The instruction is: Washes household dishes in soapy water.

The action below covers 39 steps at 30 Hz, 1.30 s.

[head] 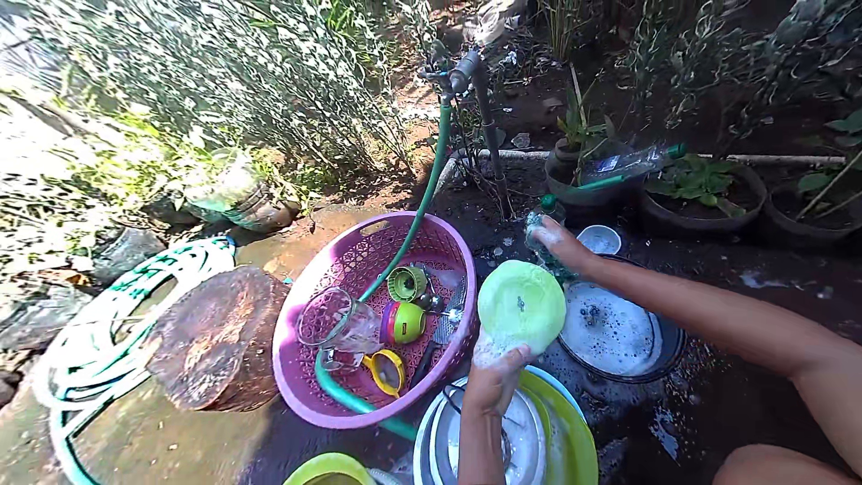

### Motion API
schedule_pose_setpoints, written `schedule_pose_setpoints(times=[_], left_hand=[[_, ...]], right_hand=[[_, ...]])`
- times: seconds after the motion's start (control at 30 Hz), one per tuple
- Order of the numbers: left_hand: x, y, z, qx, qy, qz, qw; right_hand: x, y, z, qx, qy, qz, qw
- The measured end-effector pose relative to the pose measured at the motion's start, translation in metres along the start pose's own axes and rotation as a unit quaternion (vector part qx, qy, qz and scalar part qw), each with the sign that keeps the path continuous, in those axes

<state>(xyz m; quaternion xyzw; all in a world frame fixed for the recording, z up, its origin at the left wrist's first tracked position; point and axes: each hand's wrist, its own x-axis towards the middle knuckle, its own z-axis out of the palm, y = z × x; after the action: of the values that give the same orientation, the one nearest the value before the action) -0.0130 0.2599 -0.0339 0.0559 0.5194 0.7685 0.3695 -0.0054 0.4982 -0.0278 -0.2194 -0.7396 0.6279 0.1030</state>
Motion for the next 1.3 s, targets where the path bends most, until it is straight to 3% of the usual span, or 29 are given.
schedule_pose_setpoints(times=[0.07, 0.13, 0.23, 0.33, 0.47, 0.6, 0.7, 0.77, 0.87, 0.93, 1.0, 1.03, 1.13, 1.23, 1.3], left_hand=[[0.01, 0.0, 0.006, -0.033, -0.004, -0.011, 0.999], [0.025, -0.002, 0.015, -0.037, 0.02, -0.039, 0.998], [0.039, -0.001, 0.029, 0.016, 0.082, -0.14, 0.987], [0.038, 0.006, 0.04, -0.081, 0.075, -0.2, 0.974], [0.034, -0.002, 0.031, -0.291, 0.068, -0.082, 0.951], [0.03, -0.014, 0.028, -0.357, 0.015, -0.027, 0.934], [0.032, -0.014, 0.027, -0.357, 0.045, 0.013, 0.933], [0.034, -0.011, 0.023, -0.345, 0.06, 0.039, 0.936], [0.032, -0.018, 0.027, -0.329, 0.031, 0.029, 0.943], [0.027, -0.022, 0.035, -0.34, 0.028, 0.02, 0.94], [0.026, -0.016, 0.032, -0.337, 0.027, 0.041, 0.94], [0.027, -0.01, 0.029, -0.328, 0.036, 0.056, 0.942], [0.027, -0.006, 0.023, -0.32, 0.057, 0.071, 0.943], [0.025, -0.017, 0.031, -0.334, 0.038, 0.058, 0.94], [0.023, -0.019, 0.033, -0.339, 0.034, 0.063, 0.938]], right_hand=[[-0.019, -0.012, 0.0, 0.191, -0.054, 0.088, 0.976], [-0.04, -0.022, 0.005, 0.256, -0.122, 0.1, 0.954], [-0.054, -0.026, 0.024, 0.118, -0.098, 0.047, 0.987], [-0.061, -0.009, 0.037, -0.101, -0.11, -0.086, 0.985], [-0.082, 0.009, 0.044, -0.165, -0.192, -0.226, 0.941], [-0.055, 0.021, 0.044, -0.28, -0.084, -0.384, 0.876], [-0.059, 0.009, 0.032, -0.38, -0.105, -0.311, 0.865], [-0.074, -0.003, 0.033, -0.336, -0.166, -0.271, 0.887], [-0.077, 0.001, 0.052, -0.228, -0.11, -0.396, 0.883], [-0.065, 0.004, 0.054, -0.284, -0.036, -0.416, 0.863], [-0.063, 0.002, 0.047, -0.366, -0.023, -0.363, 0.856], [-0.068, -0.003, 0.044, -0.379, -0.058, -0.322, 0.866], [-0.084, -0.015, 0.044, -0.281, -0.176, -0.281, 0.901], [-0.075, -0.01, 0.052, -0.298, -0.119, -0.338, 0.885], [-0.068, -0.014, 0.047, -0.395, -0.109, -0.263, 0.874]])
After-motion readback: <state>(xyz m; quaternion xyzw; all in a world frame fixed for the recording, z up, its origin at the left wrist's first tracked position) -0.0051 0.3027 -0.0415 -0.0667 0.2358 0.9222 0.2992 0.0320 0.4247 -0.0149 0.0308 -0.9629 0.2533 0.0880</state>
